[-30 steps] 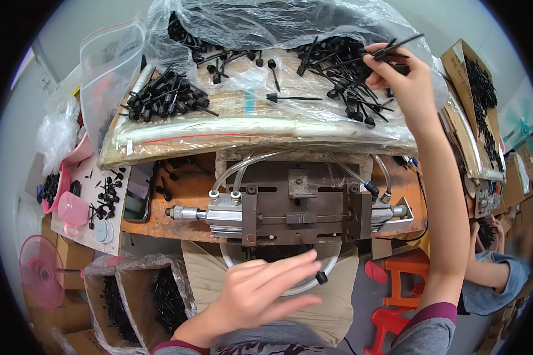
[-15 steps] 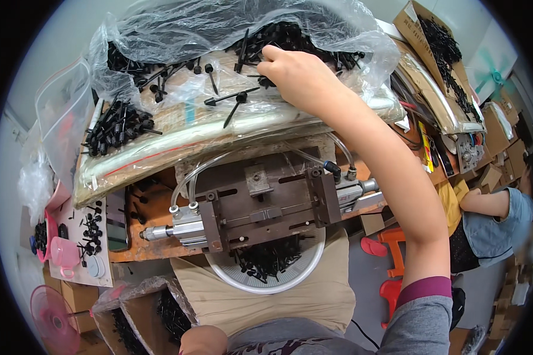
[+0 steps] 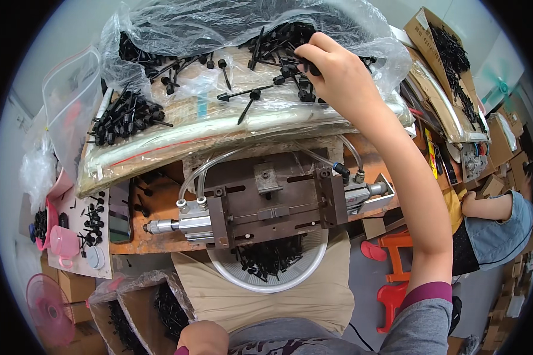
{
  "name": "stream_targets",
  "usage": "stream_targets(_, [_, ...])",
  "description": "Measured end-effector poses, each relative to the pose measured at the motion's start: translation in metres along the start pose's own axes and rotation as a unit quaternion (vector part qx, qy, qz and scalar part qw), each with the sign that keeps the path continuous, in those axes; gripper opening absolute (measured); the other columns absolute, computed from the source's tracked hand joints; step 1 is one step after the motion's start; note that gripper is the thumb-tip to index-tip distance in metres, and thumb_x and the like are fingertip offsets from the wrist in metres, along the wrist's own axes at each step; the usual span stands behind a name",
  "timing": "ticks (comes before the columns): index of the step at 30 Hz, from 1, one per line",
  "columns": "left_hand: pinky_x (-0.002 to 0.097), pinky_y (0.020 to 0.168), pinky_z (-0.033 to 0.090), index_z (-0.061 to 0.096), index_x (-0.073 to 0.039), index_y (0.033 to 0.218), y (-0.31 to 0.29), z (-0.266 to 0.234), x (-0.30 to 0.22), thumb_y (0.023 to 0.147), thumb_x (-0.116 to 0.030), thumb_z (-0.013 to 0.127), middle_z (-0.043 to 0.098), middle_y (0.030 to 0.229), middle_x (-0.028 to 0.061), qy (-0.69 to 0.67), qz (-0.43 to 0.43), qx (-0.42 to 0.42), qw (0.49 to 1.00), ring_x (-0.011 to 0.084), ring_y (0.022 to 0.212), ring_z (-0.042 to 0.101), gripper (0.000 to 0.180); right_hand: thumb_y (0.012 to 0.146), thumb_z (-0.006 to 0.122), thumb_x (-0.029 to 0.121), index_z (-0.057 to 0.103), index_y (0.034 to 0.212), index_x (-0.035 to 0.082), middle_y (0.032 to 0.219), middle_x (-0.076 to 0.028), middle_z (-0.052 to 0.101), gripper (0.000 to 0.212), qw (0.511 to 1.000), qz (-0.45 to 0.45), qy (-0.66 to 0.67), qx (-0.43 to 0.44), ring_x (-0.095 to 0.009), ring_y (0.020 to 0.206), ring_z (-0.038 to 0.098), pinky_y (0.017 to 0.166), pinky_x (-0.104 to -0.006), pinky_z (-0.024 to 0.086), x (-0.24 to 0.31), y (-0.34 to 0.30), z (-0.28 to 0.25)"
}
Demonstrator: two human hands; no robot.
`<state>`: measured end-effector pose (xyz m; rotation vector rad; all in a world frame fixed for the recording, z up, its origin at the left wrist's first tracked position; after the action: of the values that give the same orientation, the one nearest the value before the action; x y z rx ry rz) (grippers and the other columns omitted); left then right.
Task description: The person is using a specialized clamping or pressing machine to assemble small black plastic and rubber components.
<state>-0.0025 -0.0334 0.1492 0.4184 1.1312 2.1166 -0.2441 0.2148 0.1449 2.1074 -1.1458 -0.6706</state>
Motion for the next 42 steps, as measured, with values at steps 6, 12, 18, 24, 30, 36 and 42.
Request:
stream_targets(6, [0.0257, 0.05, 0.026, 0.028, -0.01, 0.063, -0.003, -0.003, -0.001, 0.096, -0.007, 0.047, 0.032, 0.063, 0.0039, 0.049, 0.009, -0.098, 0.994, 0.0147, 0.053, 0.036, 0.038, 0.076, 0.067, -0.001, 0.062, 0.104, 0.003, 0.098, -0.012, 0.058, 0.029, 1.0, 0.019, 0.015, -0.001, -0.036, 0.086, 0.064, 0.074, -0.0439, 0.054, -0.005, -0.007, -0.007])
stream_targets(12, [0.0299, 0.108, 0.041, 0.047, 0.006, 0.133, -0.016, 0.001, -0.011, 0.104, -0.026, 0.046, 0.053, 0.142, 0.0082, -0.058, -0.14, -0.134, 0.979, 0.0202, 0.125, 0.054, 0.043, 0.079, 0.068, 0.001, 0.063, 0.103, 0.005, 0.097, -0.01, 0.059, 0.025, 0.999, 0.036, 0.029, -0.016, -0.035, 0.084, 0.064, 0.072, -0.0428, 0.053, -0.005, -0.016, -0.015])
stream_targets(18, [0.0341, 0.111, 0.04, 0.052, 0.001, 0.131, -0.013, 0.006, 0.0, 0.104, -0.022, 0.046, 0.051, 0.144, 0.0058, -0.029, -0.156, -0.115, 0.981, 0.0217, 0.124, 0.055, 0.036, 0.083, 0.069, 0.004, 0.063, 0.102, 0.004, 0.095, -0.011, 0.06, 0.02, 0.997, 0.048, 0.049, -0.025, -0.035, 0.08, 0.064, 0.069, -0.0416, 0.052, -0.001, -0.019, -0.02])
stream_targets(24, [0.0384, 0.114, 0.039, 0.057, -0.005, 0.13, -0.019, -0.001, 0.01, 0.105, -0.019, 0.046, 0.049, 0.146, 0.0034, -0.01, -0.157, -0.084, 0.984, 0.0232, 0.122, 0.056, 0.031, 0.082, 0.071, 0.003, 0.064, 0.101, 0.002, 0.093, -0.012, 0.06, 0.021, 0.996, 0.036, 0.054, -0.068, -0.034, 0.077, 0.064, 0.067, -0.0402, 0.052, -0.002, -0.019, -0.029])
stream_targets(30, [0.0452, 0.119, 0.032, 0.061, -0.02, 0.131, -0.029, -0.035, 0.02, 0.105, -0.02, 0.045, 0.051, 0.139, -0.0001, -0.017, -0.355, -0.023, 0.934, 0.0228, 0.125, 0.052, 0.03, 0.083, 0.073, 0.005, 0.065, 0.1, 0.0, 0.09, -0.012, 0.063, 0.019, 0.99, 0.089, 0.094, -0.063, -0.032, 0.077, 0.064, 0.07, -0.0372, 0.051, -0.001, -0.025, -0.034])
stream_targets(36, [0.0422, 0.107, 0.042, 0.065, -0.013, 0.101, -0.002, -0.001, 0.042, 0.096, -0.015, 0.063, 0.068, 0.099, 0.0082, -0.098, -0.488, -0.251, 0.83, 0.0194, 0.085, 0.069, 0.006, 0.084, 0.073, 0.005, 0.068, 0.1, 0.001, 0.09, -0.009, 0.065, 0.016, 0.993, 0.071, 0.054, -0.071, -0.026, 0.079, 0.066, 0.071, -0.034, 0.052, 0.012, -0.031, -0.034])
stream_targets(42, [0.0284, 0.091, 0.045, 0.06, -0.012, 0.08, -0.014, -0.017, 0.031, 0.093, -0.002, 0.061, 0.069, 0.08, 0.007, -0.058, -0.352, -0.158, 0.921, 0.0139, 0.073, 0.065, 0.017, 0.085, 0.073, 0.005, 0.07, 0.099, 0.003, 0.089, -0.007, 0.065, 0.015, 0.992, 0.073, 0.067, -0.079, -0.024, 0.078, 0.066, 0.07, -0.0328, 0.051, 0.017, -0.031, -0.031])
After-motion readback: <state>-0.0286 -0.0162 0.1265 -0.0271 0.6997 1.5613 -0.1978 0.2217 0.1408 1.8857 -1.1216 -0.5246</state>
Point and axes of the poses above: each hand's wrist, its own y-axis towards the middle knuckle, its own z-axis out of the palm, x = y × z, the point moved 8 cm from there along y, towards the middle knuckle
